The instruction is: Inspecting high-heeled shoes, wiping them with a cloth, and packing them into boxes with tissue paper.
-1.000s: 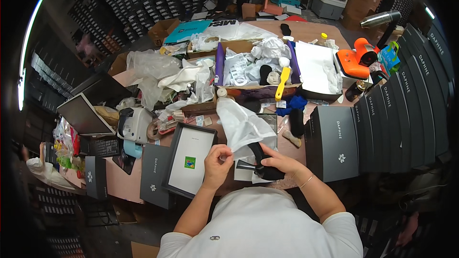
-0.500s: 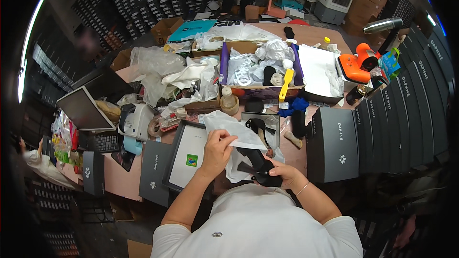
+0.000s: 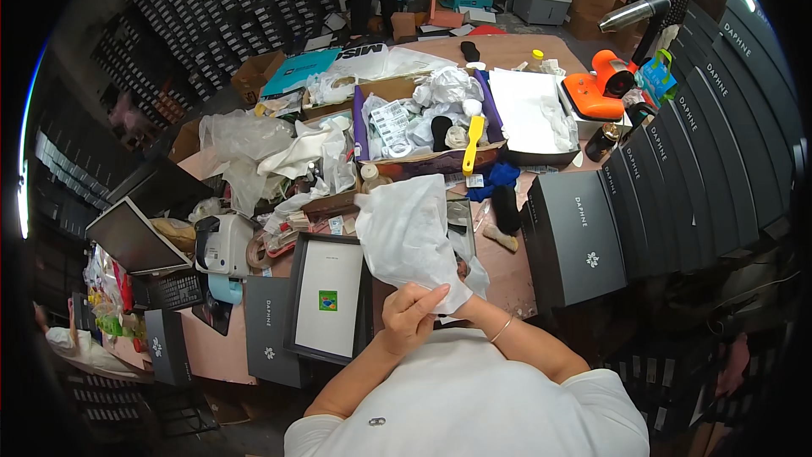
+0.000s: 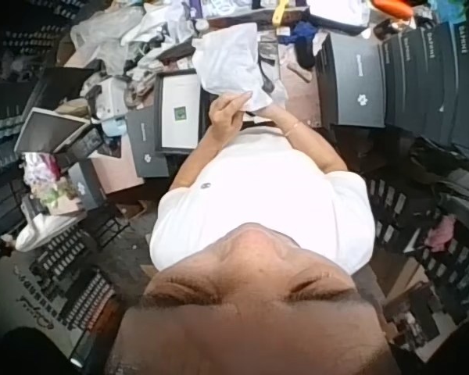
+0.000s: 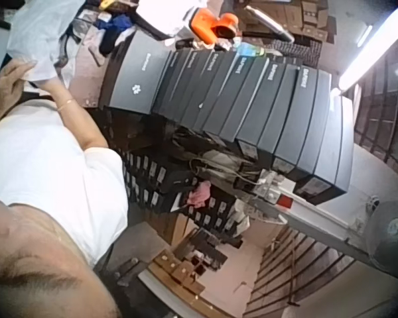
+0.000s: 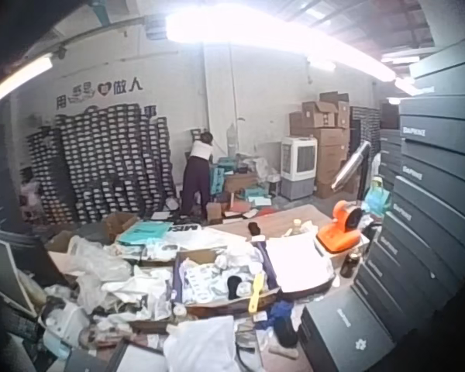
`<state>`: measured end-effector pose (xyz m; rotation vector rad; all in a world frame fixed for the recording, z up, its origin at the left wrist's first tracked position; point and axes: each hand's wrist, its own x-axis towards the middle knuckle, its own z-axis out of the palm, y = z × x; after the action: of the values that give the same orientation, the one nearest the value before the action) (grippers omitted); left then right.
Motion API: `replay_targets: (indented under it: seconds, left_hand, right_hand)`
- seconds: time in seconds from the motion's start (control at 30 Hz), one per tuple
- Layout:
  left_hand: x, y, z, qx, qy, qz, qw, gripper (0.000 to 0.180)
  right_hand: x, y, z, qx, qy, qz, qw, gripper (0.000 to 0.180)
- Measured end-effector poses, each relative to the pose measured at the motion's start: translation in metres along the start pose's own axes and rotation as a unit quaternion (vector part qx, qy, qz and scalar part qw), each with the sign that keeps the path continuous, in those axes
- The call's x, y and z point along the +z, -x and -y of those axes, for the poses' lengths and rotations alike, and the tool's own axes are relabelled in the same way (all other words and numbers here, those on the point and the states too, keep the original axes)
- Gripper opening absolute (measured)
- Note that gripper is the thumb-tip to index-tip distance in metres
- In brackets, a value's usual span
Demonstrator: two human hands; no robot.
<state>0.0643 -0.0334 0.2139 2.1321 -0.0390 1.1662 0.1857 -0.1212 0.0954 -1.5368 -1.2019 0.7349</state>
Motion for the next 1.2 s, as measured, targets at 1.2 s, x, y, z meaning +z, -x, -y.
replay_targets:
  seconds: [1.2]
  left_hand:
    - [0.003, 0.036, 0.006, -0.481, 0.180, 0.014, 0.858, 0.064]
  right_hand:
    - [-0.009, 0.028, 0.039, 0.126, -0.408, -0.256, 0.867, 0.054]
